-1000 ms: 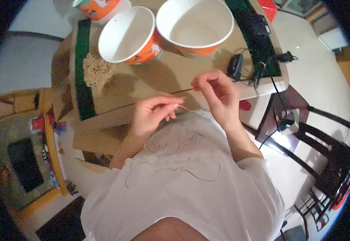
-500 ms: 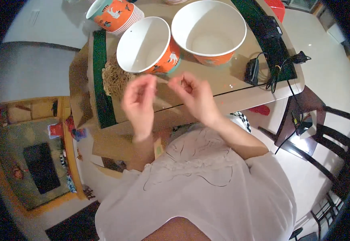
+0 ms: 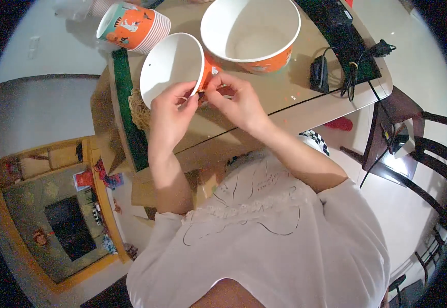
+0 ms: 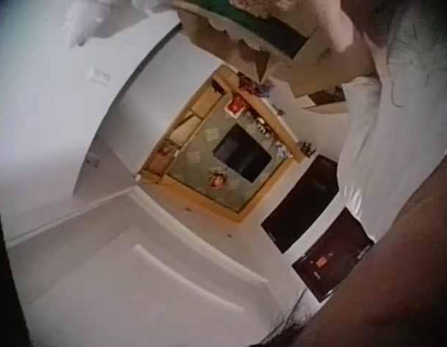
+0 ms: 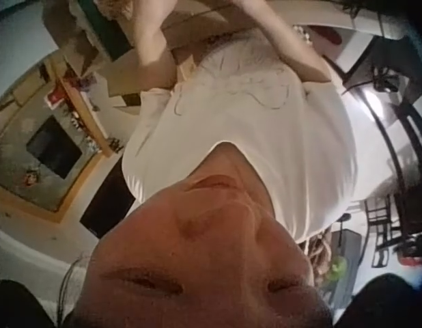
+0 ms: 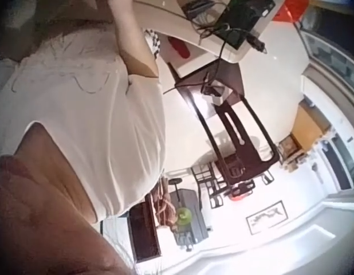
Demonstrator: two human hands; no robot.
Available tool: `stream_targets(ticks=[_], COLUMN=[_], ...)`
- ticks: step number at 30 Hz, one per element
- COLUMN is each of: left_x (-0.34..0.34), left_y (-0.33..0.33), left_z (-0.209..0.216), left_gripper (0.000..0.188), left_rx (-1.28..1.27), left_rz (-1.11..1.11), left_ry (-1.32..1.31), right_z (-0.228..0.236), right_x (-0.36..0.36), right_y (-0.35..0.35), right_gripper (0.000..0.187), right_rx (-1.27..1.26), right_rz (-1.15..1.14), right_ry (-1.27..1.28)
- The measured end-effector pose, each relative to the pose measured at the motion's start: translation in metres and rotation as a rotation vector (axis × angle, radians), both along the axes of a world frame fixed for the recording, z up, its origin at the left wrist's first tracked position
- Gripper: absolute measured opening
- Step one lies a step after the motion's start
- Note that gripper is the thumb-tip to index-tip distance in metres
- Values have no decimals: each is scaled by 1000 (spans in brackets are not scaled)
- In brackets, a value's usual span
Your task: Assembling and attaching elastic handles to festive paper buckets for packaging.
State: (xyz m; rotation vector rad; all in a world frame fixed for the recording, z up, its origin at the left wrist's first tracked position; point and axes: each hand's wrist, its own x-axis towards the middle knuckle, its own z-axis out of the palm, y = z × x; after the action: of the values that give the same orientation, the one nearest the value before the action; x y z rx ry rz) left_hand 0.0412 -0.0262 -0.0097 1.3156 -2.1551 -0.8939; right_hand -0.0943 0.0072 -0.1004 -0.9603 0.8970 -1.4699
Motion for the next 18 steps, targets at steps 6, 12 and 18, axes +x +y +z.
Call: stream_targets(ticks=[6,12,18], left_x=[-3,-5,-7], left_y=[0,0,1], left_z=[-4,-8,-9], left_gripper=[25,25,24], left_rx=[37,73,33], left_rz=[23,32,41], left_ry=[42,74,47], right_z=[-1,2,5], right_x=[0,-3,-3], right_y=[2,2,4], right_gripper=[5,6,7], right_rx=[68,72,94], right_rz=[-40,-79,-107], right_ry=[-116,-50,-10])
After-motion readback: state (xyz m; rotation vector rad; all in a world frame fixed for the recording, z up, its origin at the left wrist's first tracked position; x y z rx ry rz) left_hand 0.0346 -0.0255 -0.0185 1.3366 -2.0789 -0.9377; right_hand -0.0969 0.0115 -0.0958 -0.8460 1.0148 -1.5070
